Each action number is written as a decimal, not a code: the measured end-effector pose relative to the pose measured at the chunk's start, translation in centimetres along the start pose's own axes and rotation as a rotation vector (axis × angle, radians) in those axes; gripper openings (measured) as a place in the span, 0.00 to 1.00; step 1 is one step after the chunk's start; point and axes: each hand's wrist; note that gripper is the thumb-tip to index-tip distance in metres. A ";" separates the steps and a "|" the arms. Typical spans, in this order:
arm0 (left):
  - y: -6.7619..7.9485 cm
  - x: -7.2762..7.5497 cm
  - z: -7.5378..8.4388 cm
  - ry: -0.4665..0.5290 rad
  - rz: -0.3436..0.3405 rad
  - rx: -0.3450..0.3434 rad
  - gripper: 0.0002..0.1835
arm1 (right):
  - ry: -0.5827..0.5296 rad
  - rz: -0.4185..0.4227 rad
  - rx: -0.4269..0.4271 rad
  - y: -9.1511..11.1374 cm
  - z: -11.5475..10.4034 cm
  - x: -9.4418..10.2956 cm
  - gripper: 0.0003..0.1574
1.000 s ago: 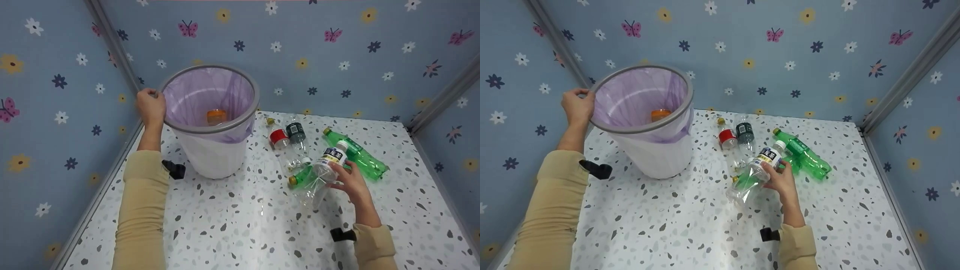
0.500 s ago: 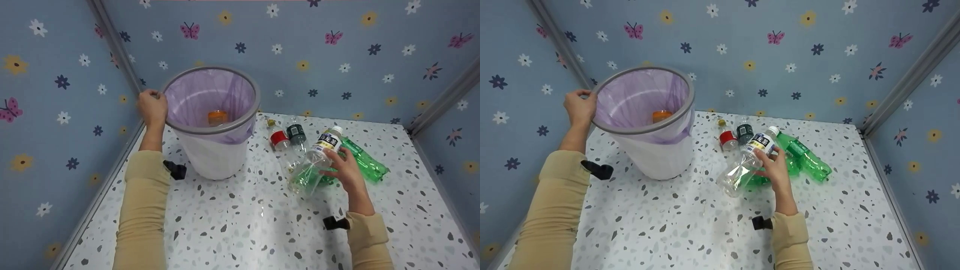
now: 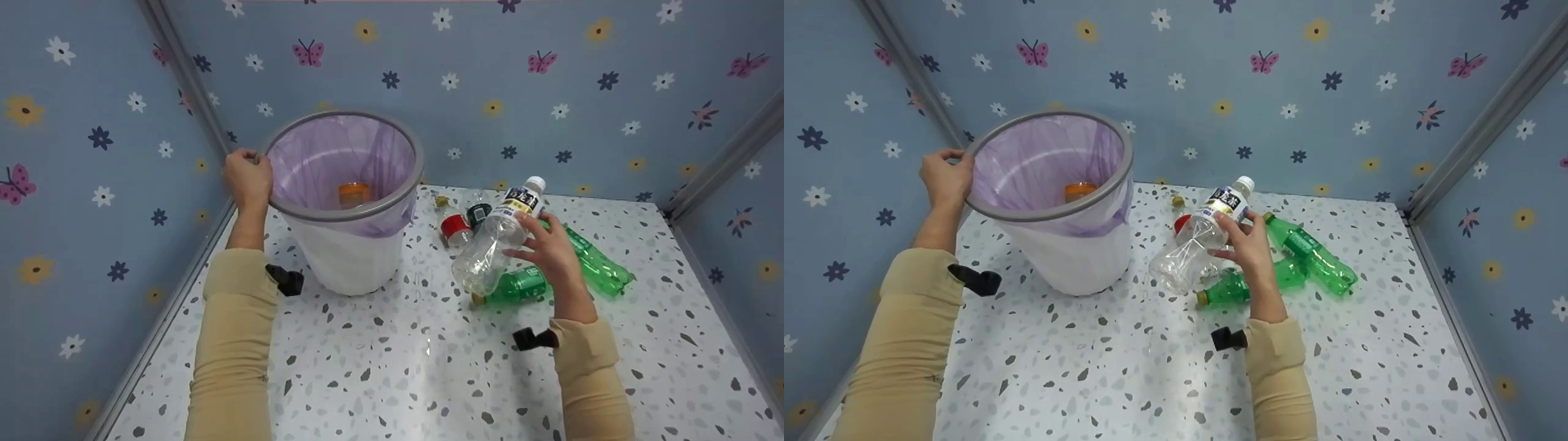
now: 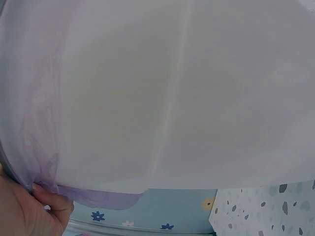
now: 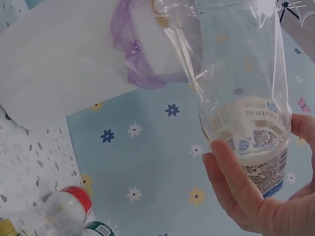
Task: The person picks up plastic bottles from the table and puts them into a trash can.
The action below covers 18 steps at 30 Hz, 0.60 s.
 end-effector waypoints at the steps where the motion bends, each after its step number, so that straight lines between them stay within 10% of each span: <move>1: 0.0 0.0 0.0 0.004 -0.001 -0.001 0.14 | -0.007 -0.001 0.000 -0.1 -0.2 -0.2 0.47; 18: 0.0 0.0 0.0 0.002 -0.004 0.013 0.14 | -0.124 -0.020 0.072 -2.4 -4.2 -4.0 0.45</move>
Point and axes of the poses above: each hand's wrist, its own y-axis away from the middle knuckle, its own x-axis out of the back of the hand, z = x × y, and after that the axes turned 6 degrees about -z, right-handed
